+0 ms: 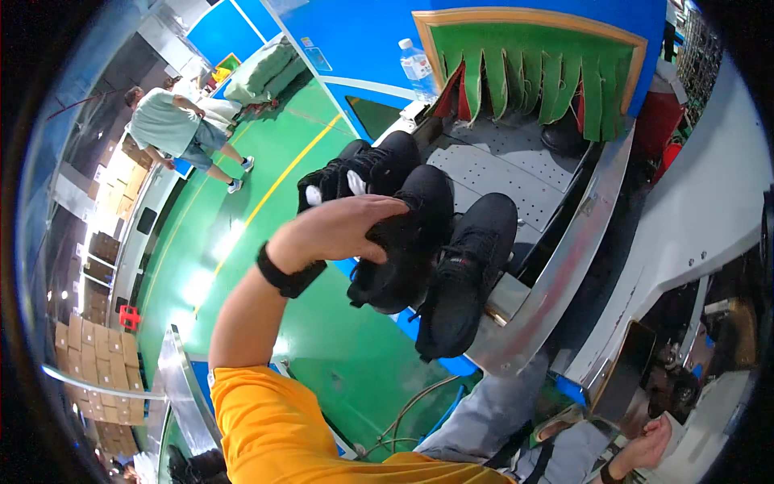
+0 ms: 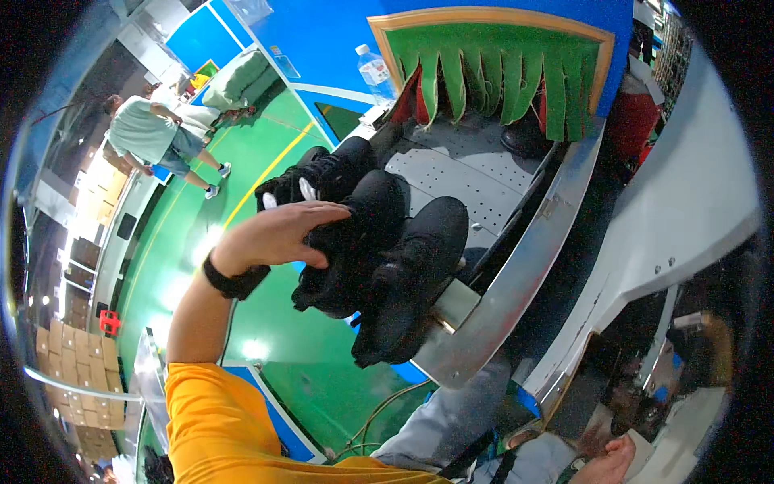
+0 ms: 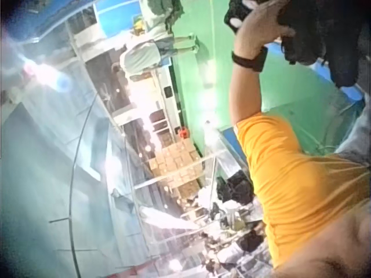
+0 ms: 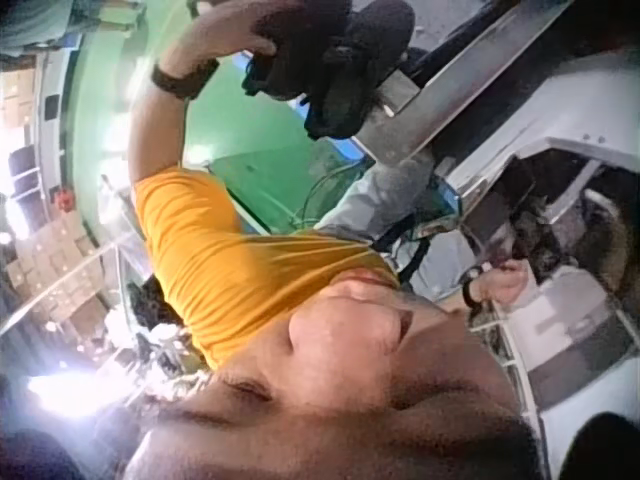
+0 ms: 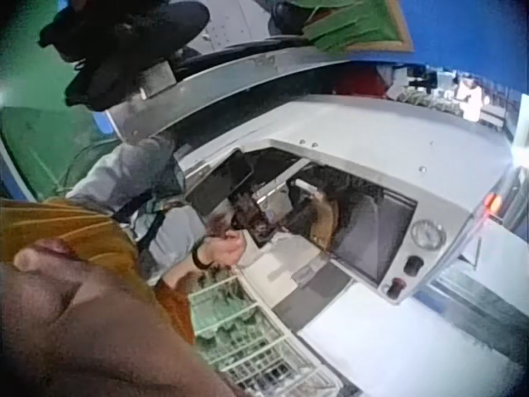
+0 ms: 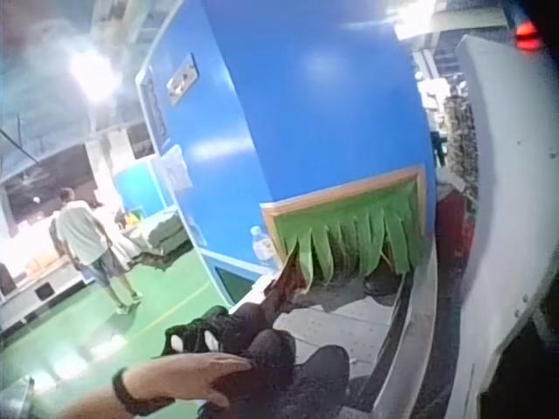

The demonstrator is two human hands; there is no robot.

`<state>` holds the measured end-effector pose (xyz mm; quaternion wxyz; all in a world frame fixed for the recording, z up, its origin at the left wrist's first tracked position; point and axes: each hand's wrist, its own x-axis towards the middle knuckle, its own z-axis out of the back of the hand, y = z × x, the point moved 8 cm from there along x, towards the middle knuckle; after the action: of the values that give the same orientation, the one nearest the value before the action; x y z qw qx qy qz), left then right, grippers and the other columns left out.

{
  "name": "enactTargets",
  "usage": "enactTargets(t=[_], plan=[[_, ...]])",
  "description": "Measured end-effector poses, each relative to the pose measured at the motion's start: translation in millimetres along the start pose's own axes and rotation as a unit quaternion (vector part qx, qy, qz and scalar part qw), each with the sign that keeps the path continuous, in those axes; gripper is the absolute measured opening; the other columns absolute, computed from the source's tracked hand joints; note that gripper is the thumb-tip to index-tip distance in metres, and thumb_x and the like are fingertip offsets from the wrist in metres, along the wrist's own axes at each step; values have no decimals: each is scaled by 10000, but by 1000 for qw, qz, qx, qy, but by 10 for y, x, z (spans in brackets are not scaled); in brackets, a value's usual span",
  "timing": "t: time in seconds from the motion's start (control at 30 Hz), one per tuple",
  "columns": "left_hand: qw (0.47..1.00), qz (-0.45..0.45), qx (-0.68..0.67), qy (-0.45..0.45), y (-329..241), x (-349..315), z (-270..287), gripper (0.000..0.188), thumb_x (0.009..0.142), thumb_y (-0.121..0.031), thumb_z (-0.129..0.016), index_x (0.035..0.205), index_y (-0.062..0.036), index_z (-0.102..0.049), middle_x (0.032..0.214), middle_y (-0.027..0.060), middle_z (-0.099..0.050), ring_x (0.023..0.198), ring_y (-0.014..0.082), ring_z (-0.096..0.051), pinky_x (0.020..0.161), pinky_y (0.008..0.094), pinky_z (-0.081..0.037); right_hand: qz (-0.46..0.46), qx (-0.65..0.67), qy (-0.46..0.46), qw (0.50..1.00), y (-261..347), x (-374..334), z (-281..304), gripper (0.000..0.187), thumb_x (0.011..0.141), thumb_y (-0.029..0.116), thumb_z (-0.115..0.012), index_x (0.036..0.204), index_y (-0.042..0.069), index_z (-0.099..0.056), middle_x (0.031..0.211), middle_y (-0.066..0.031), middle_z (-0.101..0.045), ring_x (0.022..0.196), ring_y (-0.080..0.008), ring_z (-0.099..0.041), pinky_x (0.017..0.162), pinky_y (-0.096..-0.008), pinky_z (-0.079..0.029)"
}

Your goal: The recorder uses a lasting machine to pull the shoe upper over a last and secure it into shape.

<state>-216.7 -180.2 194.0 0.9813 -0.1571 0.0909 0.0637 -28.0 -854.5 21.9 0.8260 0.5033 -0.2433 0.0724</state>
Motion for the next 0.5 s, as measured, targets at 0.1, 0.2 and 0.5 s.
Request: enactTargets(t=[0.1,0.2,0.5], plan=[[987,-31,-24,-156,166,-25,-190,516,822,25,-655,1334,-26,-609,1371,159,-634,1260,365,-601,1081,415,-486,-1,-19,-43,999,224,6,-67,352,1101,216,-431,1059,-40,-668,770,-39,-532,681,-138,-490,612,-269,-397],[966,77,-111,-221,351,-19,-239,382,836,54,-638,1204,-40,-679,1159,141,-731,1090,280,-706,948,364,-544,-33,61,0,998,-23,92,-57,340,1099,192,-440,1168,-59,-659,844,-55,-582,757,-133,-522,666,-268,-442],[856,154,-98,-484,119,-761,739,209,909,-137,-675,1094,-44,-697,972,164,-751,905,325,-734,806,377,-549,18,-8,3,1000,442,88,-184,347,1096,228,-483,1065,-42,-698,767,-24,-592,684,-114,-513,638,-269,-448]])
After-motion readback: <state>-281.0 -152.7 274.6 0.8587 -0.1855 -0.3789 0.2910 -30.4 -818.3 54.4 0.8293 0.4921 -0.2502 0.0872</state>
